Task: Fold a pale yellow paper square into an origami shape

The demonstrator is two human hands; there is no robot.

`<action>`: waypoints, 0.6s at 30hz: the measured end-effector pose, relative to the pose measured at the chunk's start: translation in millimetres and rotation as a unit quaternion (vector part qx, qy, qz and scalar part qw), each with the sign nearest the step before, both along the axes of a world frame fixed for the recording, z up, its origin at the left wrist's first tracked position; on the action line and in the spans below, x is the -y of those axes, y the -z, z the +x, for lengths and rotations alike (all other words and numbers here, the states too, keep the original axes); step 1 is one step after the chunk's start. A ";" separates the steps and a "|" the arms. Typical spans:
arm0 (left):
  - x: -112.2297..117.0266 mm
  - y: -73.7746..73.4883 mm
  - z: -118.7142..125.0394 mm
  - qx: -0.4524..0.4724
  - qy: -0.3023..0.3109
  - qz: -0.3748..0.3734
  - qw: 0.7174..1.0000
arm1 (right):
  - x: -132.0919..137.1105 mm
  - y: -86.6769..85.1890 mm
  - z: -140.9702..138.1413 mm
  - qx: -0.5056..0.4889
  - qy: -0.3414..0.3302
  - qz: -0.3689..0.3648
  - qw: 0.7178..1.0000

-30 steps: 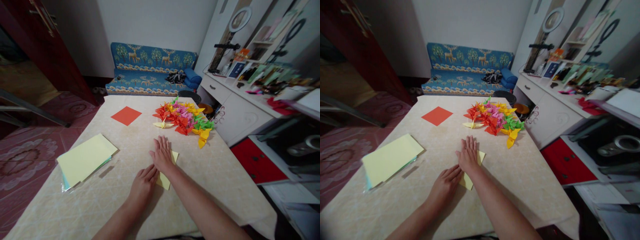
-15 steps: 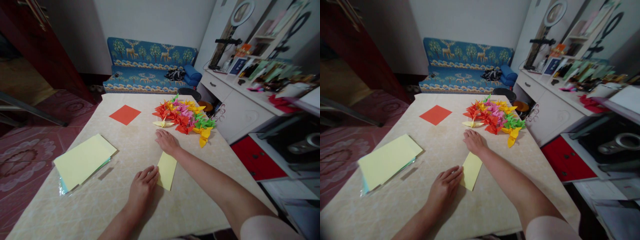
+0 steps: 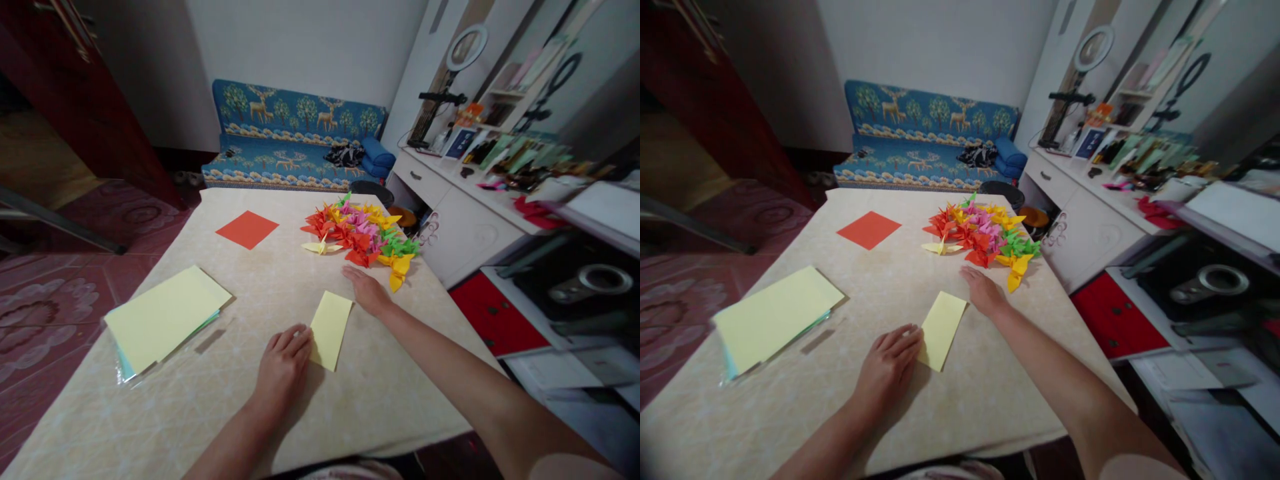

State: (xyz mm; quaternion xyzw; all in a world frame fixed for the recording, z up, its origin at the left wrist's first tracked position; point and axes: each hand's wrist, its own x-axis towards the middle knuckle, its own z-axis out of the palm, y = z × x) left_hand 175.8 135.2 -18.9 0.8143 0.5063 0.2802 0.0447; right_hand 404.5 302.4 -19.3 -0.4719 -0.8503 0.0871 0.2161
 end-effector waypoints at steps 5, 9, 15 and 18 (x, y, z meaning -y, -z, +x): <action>9.6 -5.1 9.6 0.002 0.092 0.042 0.995 | 54.5 -21.1 -38.1 -0.077 0.013 0.025 0.997; 24.2 -7.2 17.5 -0.001 0.116 -0.011 0.993 | 111.3 -39.7 -80.1 -0.087 -0.099 -0.092 0.987; 37.8 -3.2 14.3 -0.004 0.095 -0.082 0.992 | 125.9 -28.6 -90.5 0.010 -0.164 -0.122 0.979; 37.1 -2.9 10.4 -0.050 0.101 -0.087 0.990 | 103.2 -19.5 -85.5 0.063 -0.154 -0.092 0.982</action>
